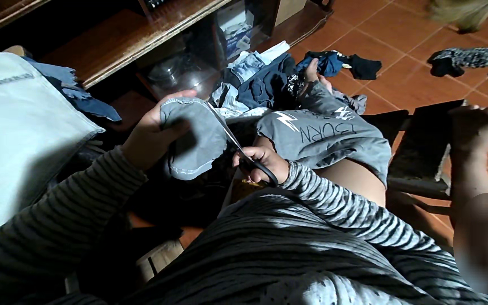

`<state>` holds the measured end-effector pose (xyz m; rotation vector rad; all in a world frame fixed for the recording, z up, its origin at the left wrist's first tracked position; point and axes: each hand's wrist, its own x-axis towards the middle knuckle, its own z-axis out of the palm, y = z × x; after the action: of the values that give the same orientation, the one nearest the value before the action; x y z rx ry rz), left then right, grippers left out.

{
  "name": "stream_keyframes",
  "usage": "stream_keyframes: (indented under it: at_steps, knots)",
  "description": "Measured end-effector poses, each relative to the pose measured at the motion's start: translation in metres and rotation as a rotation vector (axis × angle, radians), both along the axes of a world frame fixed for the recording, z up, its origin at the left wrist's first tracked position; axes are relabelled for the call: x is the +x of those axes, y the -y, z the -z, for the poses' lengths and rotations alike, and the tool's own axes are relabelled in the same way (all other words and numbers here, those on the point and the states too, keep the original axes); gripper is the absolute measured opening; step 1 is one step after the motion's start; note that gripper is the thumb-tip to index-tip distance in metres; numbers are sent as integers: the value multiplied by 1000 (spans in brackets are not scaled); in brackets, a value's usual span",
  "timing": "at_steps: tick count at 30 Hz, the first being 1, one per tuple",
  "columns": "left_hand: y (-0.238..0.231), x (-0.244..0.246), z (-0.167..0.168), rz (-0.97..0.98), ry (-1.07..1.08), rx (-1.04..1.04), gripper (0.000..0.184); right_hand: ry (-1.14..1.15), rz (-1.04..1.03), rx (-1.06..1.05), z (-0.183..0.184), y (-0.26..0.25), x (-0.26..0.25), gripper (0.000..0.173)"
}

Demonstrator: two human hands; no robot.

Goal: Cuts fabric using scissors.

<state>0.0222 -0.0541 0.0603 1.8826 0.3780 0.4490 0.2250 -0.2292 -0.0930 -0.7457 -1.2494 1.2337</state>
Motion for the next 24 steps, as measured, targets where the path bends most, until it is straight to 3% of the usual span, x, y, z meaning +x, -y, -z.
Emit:
stream_keyframes:
  at_steps: [2,3,6,8,10,12,19,24]
  knots:
    - [-6,-2,5,-58,-42,-49,38,12,7,2,2,1,1,45]
    - [-17,-5,17,-75,-58,-74,23,17,7,5,3,1,2,46]
    - [-61,-17,55,49,-185,-236,38,12,20,-3,7,1,5,47]
    - [-60,-16,46,71,-210,-322,35,-1,16,-25,8,2,7,45]
    - [-36,-9,16,-26,-166,-334,27,-1,0,-37,8,3,8,45]
    - [-22,-4,1,-94,-79,-306,31,-1,-28,-36,9,4,7,44]
    - [-2,0,-4,-129,-42,-145,27,3,-118,72,6,0,0,54]
    - [-1,2,-1,-121,-47,-146,24,37,-101,85,2,-2,-2,56]
